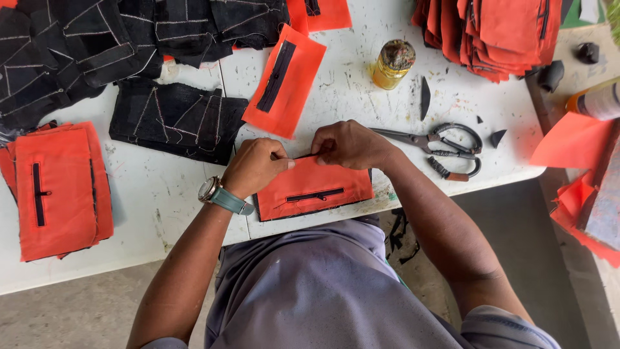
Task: The person assembles small fabric pouches by placing a black fabric piece onto an orange fabric piece, applying adhesive with a brush, and trimming excess material with scissors. The person repeats this process for multiple pouches, stacking the finished items on the table.
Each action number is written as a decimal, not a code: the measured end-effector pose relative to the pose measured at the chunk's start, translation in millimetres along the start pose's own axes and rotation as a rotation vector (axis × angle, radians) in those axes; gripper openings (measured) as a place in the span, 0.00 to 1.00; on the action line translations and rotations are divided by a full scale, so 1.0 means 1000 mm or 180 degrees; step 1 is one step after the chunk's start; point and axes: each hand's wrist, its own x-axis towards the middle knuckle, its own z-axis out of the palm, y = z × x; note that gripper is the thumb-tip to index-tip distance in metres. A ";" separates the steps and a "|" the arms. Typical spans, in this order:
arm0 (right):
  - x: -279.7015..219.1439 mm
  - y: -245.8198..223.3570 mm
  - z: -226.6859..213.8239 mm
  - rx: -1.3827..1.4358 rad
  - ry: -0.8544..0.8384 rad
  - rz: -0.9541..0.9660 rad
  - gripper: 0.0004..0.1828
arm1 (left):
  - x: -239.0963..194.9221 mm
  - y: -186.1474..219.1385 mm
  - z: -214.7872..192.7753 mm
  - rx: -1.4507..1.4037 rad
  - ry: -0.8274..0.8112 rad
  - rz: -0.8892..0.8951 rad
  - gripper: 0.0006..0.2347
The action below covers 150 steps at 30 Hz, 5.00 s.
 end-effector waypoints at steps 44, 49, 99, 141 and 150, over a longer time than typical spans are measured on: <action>-0.014 -0.009 0.096 -0.0250 0.1723 -0.1121 0.10 | 0.011 0.001 -0.018 0.0414 0.0038 -0.0067 0.11; -0.019 -0.001 0.104 -0.0446 0.1766 -0.1213 0.11 | -0.005 -0.003 -0.043 0.0392 -0.0086 -0.0438 0.14; -0.047 0.014 0.033 -0.1100 0.1499 -0.0598 0.10 | -0.032 0.007 0.065 0.0036 0.0674 0.1139 0.02; -0.040 0.042 0.018 -0.0455 0.1769 -0.0078 0.21 | -0.036 0.015 0.064 0.1420 -0.0008 0.1318 0.18; -0.043 0.051 0.018 -0.0344 0.1589 -0.0080 0.19 | -0.026 0.033 0.063 0.2320 -0.0497 0.2130 0.24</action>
